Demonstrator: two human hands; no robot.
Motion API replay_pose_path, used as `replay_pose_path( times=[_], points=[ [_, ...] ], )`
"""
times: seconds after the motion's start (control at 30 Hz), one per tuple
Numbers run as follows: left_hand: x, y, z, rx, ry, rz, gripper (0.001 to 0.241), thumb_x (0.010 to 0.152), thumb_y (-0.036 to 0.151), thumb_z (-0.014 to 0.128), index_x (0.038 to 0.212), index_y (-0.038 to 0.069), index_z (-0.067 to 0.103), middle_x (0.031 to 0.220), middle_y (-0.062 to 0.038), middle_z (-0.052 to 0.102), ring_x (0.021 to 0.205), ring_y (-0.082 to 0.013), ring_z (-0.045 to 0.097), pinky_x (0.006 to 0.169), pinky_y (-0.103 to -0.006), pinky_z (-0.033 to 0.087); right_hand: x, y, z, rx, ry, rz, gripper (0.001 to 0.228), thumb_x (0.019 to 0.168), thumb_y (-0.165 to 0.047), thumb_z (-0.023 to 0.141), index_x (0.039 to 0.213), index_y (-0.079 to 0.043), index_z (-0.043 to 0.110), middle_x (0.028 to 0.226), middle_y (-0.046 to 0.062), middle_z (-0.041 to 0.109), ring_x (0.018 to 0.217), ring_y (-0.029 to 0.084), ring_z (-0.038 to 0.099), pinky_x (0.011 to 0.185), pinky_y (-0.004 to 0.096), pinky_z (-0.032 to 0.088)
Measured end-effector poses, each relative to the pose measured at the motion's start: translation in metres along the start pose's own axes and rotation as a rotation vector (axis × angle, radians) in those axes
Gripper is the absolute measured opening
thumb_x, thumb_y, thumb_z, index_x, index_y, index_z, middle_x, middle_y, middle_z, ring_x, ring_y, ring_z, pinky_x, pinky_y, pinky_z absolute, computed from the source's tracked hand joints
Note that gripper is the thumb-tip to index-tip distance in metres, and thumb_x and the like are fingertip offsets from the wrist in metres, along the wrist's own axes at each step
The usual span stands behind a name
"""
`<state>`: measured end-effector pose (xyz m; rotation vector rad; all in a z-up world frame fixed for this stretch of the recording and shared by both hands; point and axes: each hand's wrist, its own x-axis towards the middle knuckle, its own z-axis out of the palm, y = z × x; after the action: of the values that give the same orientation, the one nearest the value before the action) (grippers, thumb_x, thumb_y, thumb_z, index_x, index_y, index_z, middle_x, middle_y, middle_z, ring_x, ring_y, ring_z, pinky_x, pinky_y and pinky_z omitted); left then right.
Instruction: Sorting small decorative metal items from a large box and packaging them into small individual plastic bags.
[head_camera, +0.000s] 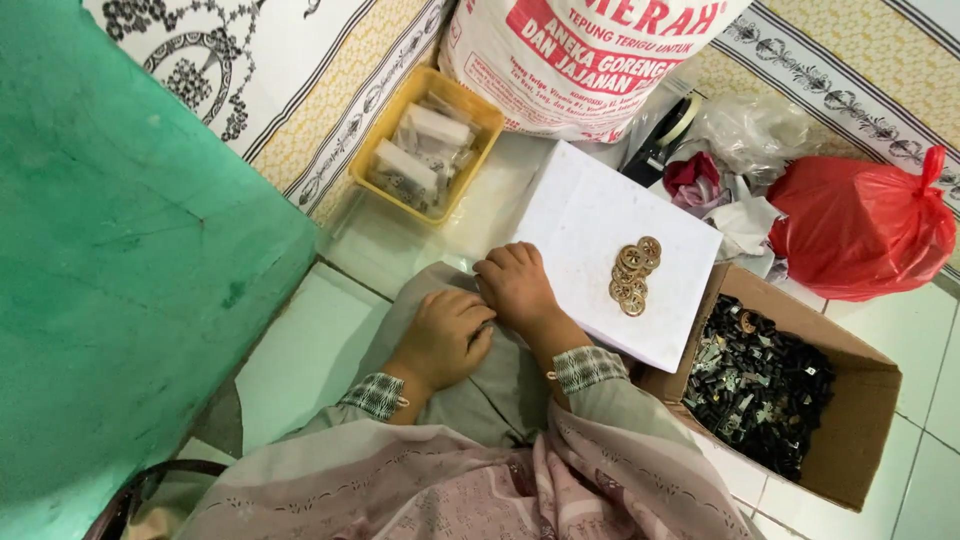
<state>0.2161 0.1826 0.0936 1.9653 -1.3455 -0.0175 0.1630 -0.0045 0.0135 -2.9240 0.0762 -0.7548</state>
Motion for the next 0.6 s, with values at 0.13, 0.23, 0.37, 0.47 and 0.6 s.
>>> replay_pose_path(
  times=[0.13,0.23,0.37,0.47,0.6],
  points=[
    [0.007,-0.006,0.001,-0.012,-0.013,0.009,0.017,0.091,0.032,0.062,0.094,0.018,0.071,0.096,-0.002,0.07,0.101,-0.0241,0.069,0.093,-0.0424,0.049,-0.007,-0.018,-0.024,0.081,-0.004,0.086,0.006,0.095,-0.024,0.068,0.092,-0.02,0.07,0.086,-0.001,0.064,0.094,0.023,0.065,0.092,0.041,0.049],
    [0.005,-0.004,0.003,0.003,-0.04,0.002,0.019,0.092,0.036,0.061,0.093,0.02,0.071,0.096,0.0,0.069,0.1,-0.0227,0.069,0.09,-0.0408,0.049,-0.035,-0.032,-0.045,0.174,0.041,0.173,0.009,0.096,-0.02,0.07,0.099,-0.013,0.074,0.099,0.006,0.073,0.1,0.026,0.068,0.093,0.041,0.05],
    [0.004,-0.001,0.01,0.015,-0.094,-0.003,0.022,0.094,0.037,0.058,0.089,0.019,0.07,0.094,-0.001,0.07,0.099,-0.0236,0.069,0.09,-0.0427,0.047,-0.09,-0.054,-0.094,0.42,-0.114,0.283,0.03,0.099,-0.017,0.061,0.128,-0.009,0.065,0.122,0.017,0.067,0.114,0.038,0.063,0.096,0.051,0.05],
    [0.008,0.012,0.015,0.135,-0.185,0.088,0.024,0.09,0.034,0.058,0.084,0.015,0.071,0.09,-0.003,0.067,0.091,-0.0272,0.063,0.084,-0.0453,0.045,-0.16,-0.061,-0.112,0.398,-0.35,0.332,0.054,0.101,-0.027,0.056,0.151,-0.007,0.045,0.147,0.023,0.052,0.124,0.044,0.056,0.1,0.056,0.048],
    [0.023,0.031,0.024,0.266,-0.323,0.239,0.022,0.085,0.029,0.057,0.071,0.015,0.064,0.079,-0.005,0.063,0.081,-0.0302,0.058,0.073,-0.0447,0.045,-0.218,-0.049,-0.111,0.298,-0.517,0.398,0.066,0.101,-0.04,0.061,0.158,-0.018,0.036,0.145,0.017,0.055,0.123,0.04,0.057,0.101,0.052,0.046]
  ],
)
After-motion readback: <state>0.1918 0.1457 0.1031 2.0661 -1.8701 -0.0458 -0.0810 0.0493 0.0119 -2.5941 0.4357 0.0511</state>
